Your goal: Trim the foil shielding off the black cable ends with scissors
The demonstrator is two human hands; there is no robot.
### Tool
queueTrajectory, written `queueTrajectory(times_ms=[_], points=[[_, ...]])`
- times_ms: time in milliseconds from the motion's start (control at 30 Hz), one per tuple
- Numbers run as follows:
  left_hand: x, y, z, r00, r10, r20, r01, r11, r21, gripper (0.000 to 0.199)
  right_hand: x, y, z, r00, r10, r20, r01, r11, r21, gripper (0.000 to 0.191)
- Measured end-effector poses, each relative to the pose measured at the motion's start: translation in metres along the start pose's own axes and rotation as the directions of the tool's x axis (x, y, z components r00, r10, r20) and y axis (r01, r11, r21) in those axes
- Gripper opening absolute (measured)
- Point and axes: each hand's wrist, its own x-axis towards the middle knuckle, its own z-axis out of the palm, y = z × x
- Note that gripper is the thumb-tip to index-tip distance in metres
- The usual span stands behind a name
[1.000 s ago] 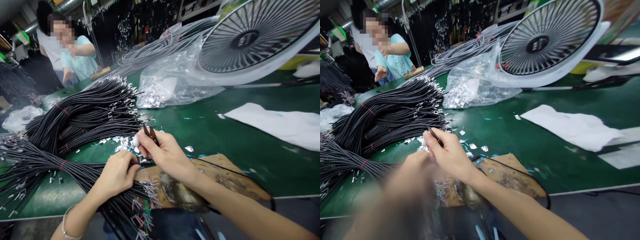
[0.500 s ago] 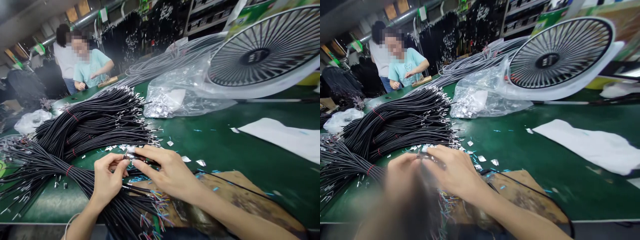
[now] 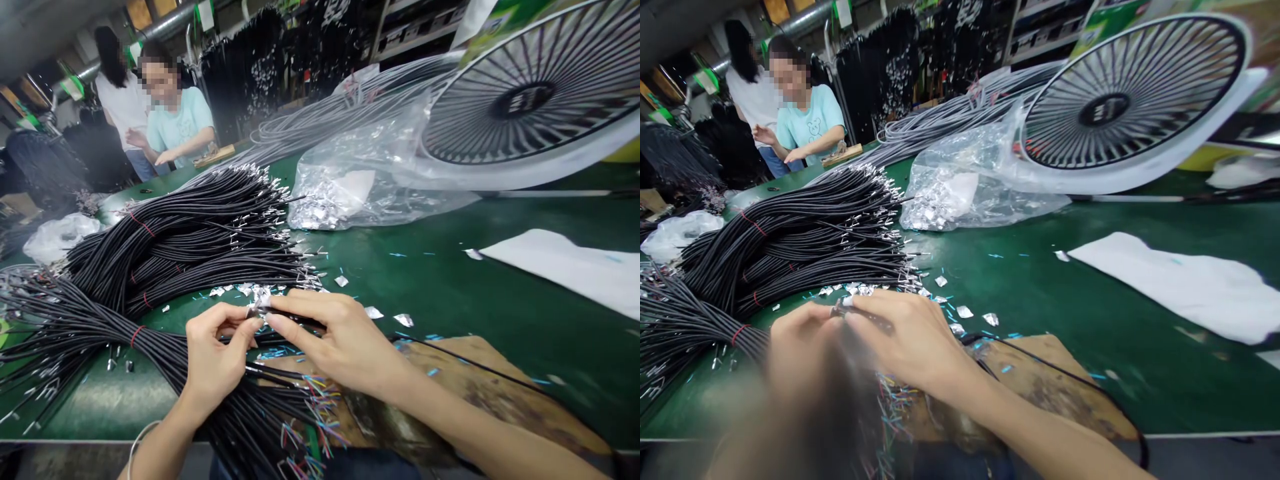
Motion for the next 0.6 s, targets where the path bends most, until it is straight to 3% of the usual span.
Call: queueTrajectory(times_ms=[167,367,500,600], points=[[0.0016,0.0008,-0.0013,1.000,-0.029,0.007,0.029,0.999,-0.026,0.007,-0.0019,0.0020,0.0012,0.999,-0.036,-0.037,0.035,0.999,-0.029,0.022],[0.0077,0.0047,-0.0091,0.972,-0.055,0.229,0.080,0.992,-0.101,0.015,0.0002,0.0015,-0.0008,0.999,-0.008,-0.046,0.009,1.000,0.016,0.021],[0.0056,0.0045,-0.0051,0.983,-0.060,0.174,0.073,0.995,-0.068,0.014,0.0024,-0.0012,-0.0027,0.991,0.064,-0.121,-0.049,0.991,0.126,0.018],[0.0039,0.0030,-0.0015,0.982,-0.037,0.187,0.041,0.999,-0.018,0.010,0.0030,-0.0025,-0.0022,0.994,0.004,-0.105,0.019,0.974,0.224,0.017]])
